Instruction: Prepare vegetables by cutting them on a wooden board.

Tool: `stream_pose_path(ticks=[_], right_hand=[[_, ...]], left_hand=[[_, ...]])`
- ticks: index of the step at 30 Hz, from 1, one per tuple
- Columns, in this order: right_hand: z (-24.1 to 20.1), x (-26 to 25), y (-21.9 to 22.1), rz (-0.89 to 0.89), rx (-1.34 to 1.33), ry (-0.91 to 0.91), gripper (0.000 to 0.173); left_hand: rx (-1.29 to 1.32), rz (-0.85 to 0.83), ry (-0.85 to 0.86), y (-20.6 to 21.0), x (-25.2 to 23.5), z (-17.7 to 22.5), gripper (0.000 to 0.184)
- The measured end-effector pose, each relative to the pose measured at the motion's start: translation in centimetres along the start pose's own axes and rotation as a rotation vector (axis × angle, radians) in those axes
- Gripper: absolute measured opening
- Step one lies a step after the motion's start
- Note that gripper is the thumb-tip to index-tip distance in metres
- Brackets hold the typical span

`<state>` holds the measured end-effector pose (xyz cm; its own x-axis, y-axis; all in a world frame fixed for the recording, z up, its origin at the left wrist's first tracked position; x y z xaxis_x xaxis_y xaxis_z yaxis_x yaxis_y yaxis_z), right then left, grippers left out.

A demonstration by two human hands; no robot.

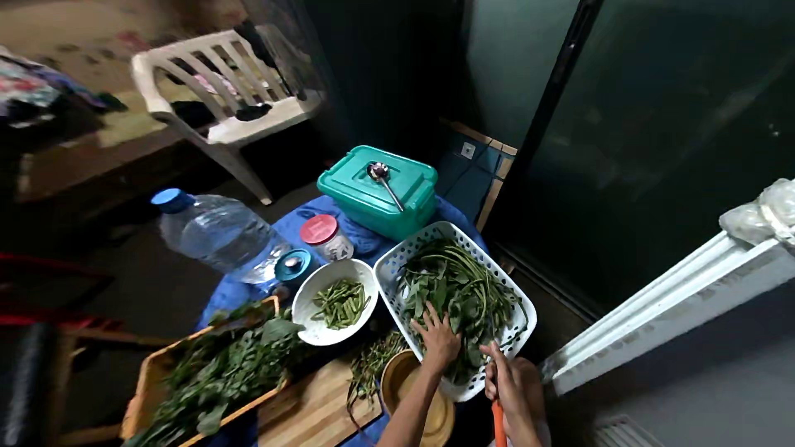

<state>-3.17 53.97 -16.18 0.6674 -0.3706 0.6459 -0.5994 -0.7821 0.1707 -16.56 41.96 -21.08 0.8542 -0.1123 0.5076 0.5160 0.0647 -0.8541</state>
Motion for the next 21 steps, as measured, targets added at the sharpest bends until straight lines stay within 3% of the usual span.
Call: stream_pose_path(ticks=[6, 8, 11, 13, 16, 18, 21], right_hand=[[1.0, 0.7, 0.6, -0.037, 0.084, -0.032, 0.044], [1.4, 1.2, 0.9, -0.029, 0.095, -0.049, 0.044], [1.8, 2.2, 2.1, -0.031, 0.106, -0.085, 0.045], [2.0, 3.1, 3.5, -0.052, 0.118, -0.123, 0.045], [2.9, 4.6, 6.2, -0.129, 0.146, -0.171, 0.042], [3.8, 5.8, 8.3, -0.191, 0.212, -0.196, 0.037], [5.7, 7.0, 11.4, -0.281, 0.326, -0.198, 0.034]], left_hand=[[0.071, 0.016, 0.036, -2.6, 1.7, -0.3, 0.098], [0.156, 0.042, 0.099, -4.6, 3.8, -0.6, 0.091], [0.422, 0.232, 0.261, -7.7, 7.2, -3.1, 0.062], [0.616, 0.372, 0.322, -9.0, 9.7, -7.3, 0.046], [0.791, 0.652, 0.319, -9.4, 13.1, -17.1, 0.033], [0.760, 0.815, 0.165, -8.9, 15.5, -24.9, 0.030], [0.645, 0.885, -0.175, -7.4, 18.0, -36.1, 0.030]])
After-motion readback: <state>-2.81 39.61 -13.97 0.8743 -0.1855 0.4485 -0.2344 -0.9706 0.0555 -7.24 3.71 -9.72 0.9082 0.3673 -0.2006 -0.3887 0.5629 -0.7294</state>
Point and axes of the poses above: each hand's wrist, its own x-axis away from the middle knuckle, its own y-axis out of the palm, z = x × y, the point moved 8 cm from there along -x, towards the middle knuckle, and after that the axes turned 6 degrees about z, right-handed, at the moved point
